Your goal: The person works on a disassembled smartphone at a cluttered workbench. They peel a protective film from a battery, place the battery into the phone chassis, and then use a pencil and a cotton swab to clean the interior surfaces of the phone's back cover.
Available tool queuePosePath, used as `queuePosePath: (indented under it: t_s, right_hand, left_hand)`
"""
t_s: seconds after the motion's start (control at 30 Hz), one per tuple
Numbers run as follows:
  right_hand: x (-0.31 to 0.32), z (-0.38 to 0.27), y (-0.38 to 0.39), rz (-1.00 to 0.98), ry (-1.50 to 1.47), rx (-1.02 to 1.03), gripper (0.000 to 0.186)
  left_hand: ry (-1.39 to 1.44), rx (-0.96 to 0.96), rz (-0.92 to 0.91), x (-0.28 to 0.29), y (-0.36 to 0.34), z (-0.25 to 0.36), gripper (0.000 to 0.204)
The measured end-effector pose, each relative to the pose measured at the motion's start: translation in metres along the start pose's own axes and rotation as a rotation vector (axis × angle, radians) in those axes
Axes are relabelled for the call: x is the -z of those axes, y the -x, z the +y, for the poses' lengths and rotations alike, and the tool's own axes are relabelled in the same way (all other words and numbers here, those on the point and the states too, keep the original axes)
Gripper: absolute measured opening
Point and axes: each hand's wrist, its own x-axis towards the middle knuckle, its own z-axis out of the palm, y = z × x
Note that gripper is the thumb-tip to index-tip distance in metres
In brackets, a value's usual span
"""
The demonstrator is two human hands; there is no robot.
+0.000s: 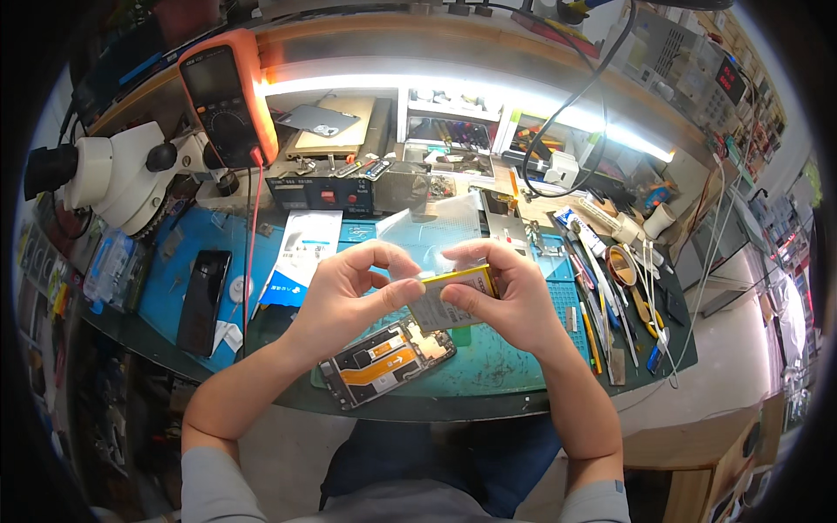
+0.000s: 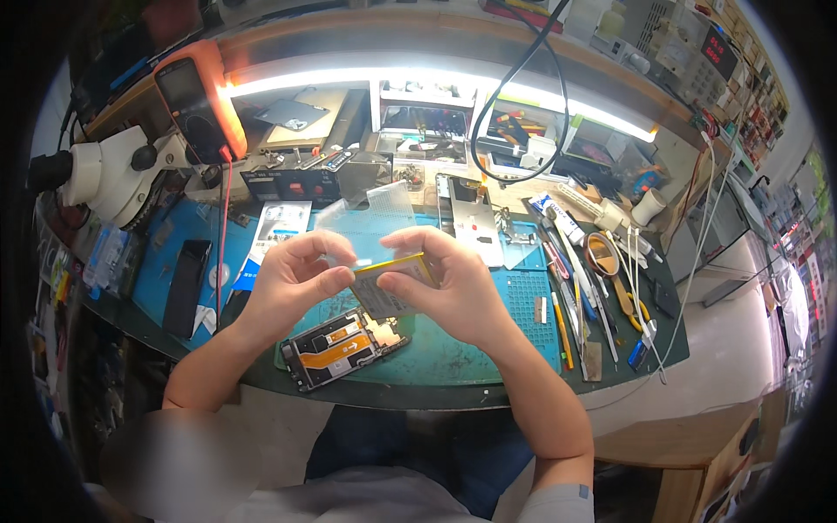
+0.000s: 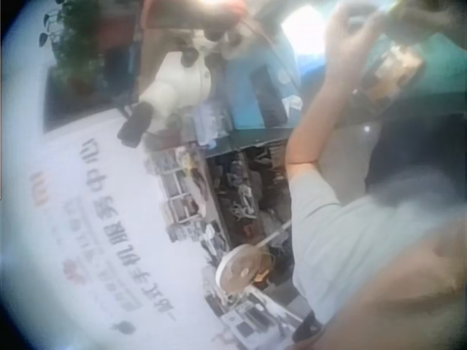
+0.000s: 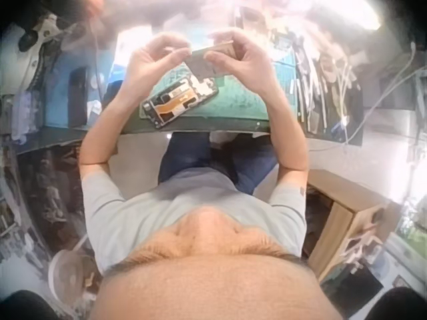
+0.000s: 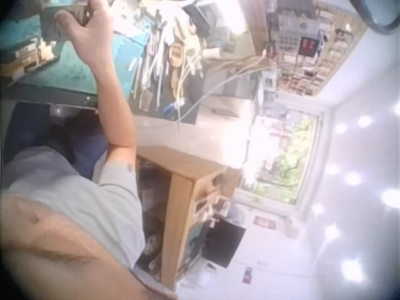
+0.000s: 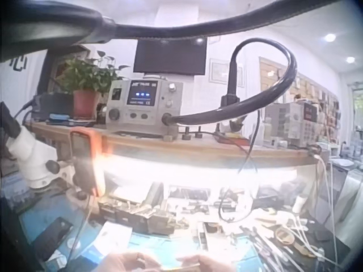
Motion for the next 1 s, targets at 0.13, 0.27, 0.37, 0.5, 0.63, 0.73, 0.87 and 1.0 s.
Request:
queuePosePath:
  t_s: [0.13,0.27,0.37,0.5,0.63,0.73,0.87,1.0]
  right_hand:
    - [-0.001,0.001,0.001,0.010,0.028,0.037,0.037]
    - [-0.006,-0.002,0.001,0.062,0.060,0.054,0.038]
    - [-0.005,0.000,0.000,0.103,0.123,0.088,0.039]
    - [-0.006,-0.002,0.000,0.101,0.113,0.063,0.039]
    - [-0.009,-0.002,-0.001,0.102,0.088,0.056,0.040]
    - [-0.010,-0.006,-0.001,0.126,0.098,0.079,0.041]
    - [-0.010,0.000,0.000,0.127,0.068,0.073,0.050]
    - [-0.013,0.003,-0.001,0.106,0.037,0.010,0.063]
  left_hand:
    - [-0.122,-0.025,0.040,0.001,0.001,-0.002,0.019]
    - [-0.095,-0.023,0.060,0.002,0.002,-0.005,0.020]
    - [-0.038,0.003,0.089,-0.002,0.001,0.001,0.019]
    - [-0.045,0.026,0.088,0.000,0.002,0.006,0.018]
    - [0.078,0.125,0.099,0.000,0.003,0.016,0.018]
    - [0.102,0.093,0.090,0.000,0.001,0.007,0.018]
    - [0.048,0.105,0.094,0.001,0.001,0.006,0.017]
    - [0.043,0.125,0.107,0.006,0.003,0.009,0.019]
